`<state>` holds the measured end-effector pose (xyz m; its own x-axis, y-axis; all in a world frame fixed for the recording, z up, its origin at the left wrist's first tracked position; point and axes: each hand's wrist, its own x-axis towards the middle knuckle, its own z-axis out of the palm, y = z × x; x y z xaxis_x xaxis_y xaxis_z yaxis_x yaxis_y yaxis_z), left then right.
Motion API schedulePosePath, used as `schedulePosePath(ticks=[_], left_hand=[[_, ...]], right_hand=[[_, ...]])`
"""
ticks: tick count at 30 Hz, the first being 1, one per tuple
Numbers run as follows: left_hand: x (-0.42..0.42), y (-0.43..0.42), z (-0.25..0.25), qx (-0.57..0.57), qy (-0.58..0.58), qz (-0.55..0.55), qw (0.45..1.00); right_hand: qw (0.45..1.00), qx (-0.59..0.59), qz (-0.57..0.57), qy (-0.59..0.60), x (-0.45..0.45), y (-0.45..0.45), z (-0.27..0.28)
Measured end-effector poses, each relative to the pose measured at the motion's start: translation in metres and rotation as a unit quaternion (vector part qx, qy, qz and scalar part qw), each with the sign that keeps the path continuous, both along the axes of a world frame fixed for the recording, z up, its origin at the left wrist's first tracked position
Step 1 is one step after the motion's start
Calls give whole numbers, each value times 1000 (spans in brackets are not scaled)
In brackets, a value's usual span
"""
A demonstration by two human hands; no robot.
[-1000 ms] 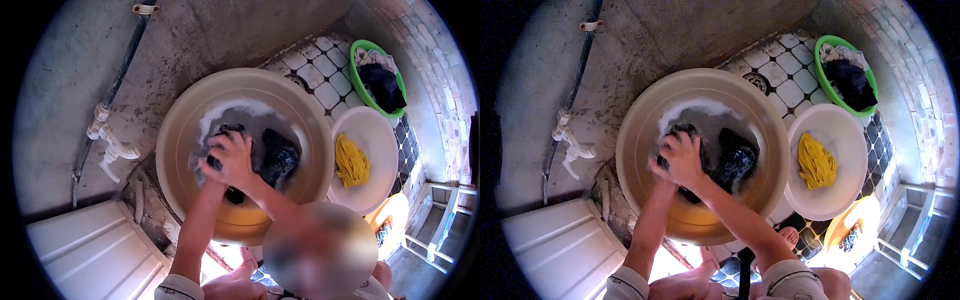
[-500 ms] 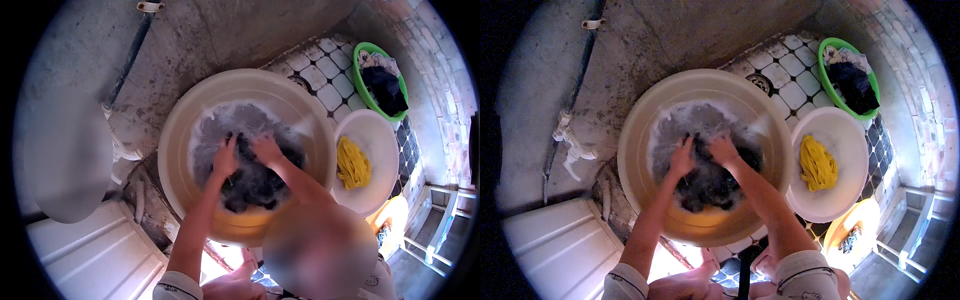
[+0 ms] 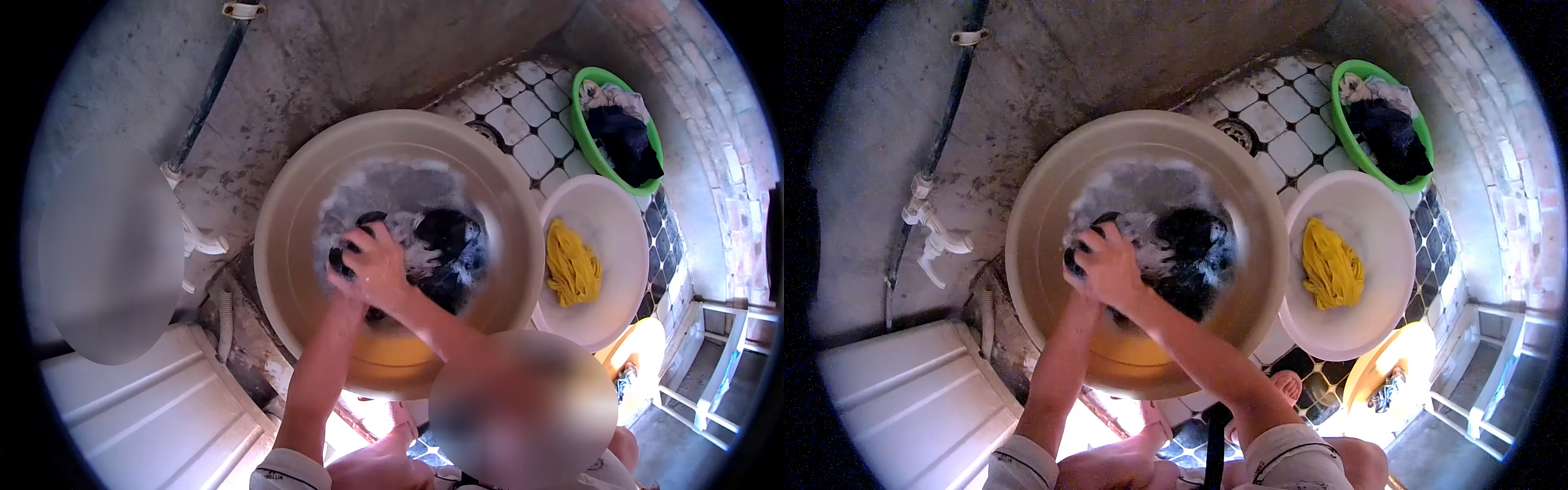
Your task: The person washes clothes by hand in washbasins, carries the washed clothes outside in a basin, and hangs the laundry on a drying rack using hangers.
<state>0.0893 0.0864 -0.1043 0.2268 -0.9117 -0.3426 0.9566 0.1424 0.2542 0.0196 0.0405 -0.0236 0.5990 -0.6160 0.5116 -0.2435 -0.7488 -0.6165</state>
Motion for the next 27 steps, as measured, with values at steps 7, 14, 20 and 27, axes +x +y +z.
schedulePosePath(ticks=[7, 14, 20, 27], left_hand=[[7, -23, 77, 400, -376, -150, 822], [7, -16, -12, 293, -909, -232, 185], [10, -29, -11, 312, -371, -103, 869], [-10, -7, 4, -147, -181, -60, 970]], right_hand=[[976, 76, -155, 133, -5, -98, -56], [931, -36, 63, 358, -48, -70, -133], [926, 241, -123, 263, -37, -49, -109], [996, 68, -11, 55, -18, 10, 11]])
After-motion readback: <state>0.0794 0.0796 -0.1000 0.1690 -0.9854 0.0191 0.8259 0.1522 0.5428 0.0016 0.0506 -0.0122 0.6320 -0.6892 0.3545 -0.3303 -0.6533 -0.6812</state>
